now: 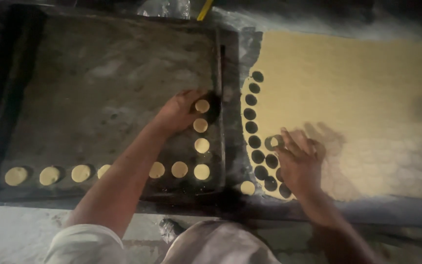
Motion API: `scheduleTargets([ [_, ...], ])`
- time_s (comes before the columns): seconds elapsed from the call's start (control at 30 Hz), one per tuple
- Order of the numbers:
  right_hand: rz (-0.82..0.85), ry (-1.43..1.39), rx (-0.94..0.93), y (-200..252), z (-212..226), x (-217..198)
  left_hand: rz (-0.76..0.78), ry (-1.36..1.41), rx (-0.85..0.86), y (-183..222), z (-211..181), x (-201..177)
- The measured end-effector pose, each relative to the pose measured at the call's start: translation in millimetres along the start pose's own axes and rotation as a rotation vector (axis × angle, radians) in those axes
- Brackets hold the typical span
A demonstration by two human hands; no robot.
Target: Cut small circles from a large sheet of dough using a round metal cutter and place them onto a baking tray.
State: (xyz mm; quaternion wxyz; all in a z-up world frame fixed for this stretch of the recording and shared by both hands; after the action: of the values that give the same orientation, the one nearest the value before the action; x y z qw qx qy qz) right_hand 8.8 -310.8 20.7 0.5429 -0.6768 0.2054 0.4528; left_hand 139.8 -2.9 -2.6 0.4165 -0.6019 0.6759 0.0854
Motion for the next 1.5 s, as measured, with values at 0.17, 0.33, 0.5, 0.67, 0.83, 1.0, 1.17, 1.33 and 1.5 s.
scheduleTargets([
  [0.17,0.075,0.145,-0.083,-6,-16,38,0.041,0.044,-0.140,-3,-6,-7],
  [0.33,0.597,-0.229,0.292,-36,-81,69,-0.039,0.069,-0.017,-4,-17,-21],
  [0.5,0.556,-0.989,0.789,-39,-107,122,-0.108,-0.002,-0.007,1,10,-17],
  [0.67,0.289,-1.160,0.940,-71,-67,90,-0.184,-0.054,-0.014,-7,-27,-16],
  [0.83,0.093,-0.940,0.771,-74,-69,46,-0.040,-0.152,0.310,15,-114,44],
  [1.0,0.110,-0.757,0.589,-50,-91,53,0.368,-0.227,0.102,16,-134,120],
  [1.17,0.187,-0.663,0.565,-22,-108,70,0.372,-0.366,0.000,13,-126,147],
  [1.33,0.176,-0.767,0.545,-5,-121,78,0.298,-0.341,0.015,18,-128,149],
  [1.5,0.199,-0.715,0.588,5,-125,65,0.388,-0.063,-0.152,29,-143,135],
])
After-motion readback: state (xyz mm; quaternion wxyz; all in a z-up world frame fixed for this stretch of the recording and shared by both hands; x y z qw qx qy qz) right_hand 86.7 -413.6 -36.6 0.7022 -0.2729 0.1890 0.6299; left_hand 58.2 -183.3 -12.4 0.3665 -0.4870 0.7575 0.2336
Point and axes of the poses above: each hand's wrist, its own y-axis away from the middle knuckle, its own x-axis out of the palm, z = x × y, the point moved 7 cm from there along -y, towards the middle knuckle, and after that the axes turned 9 degrees about -z, right-handed, at the moved point
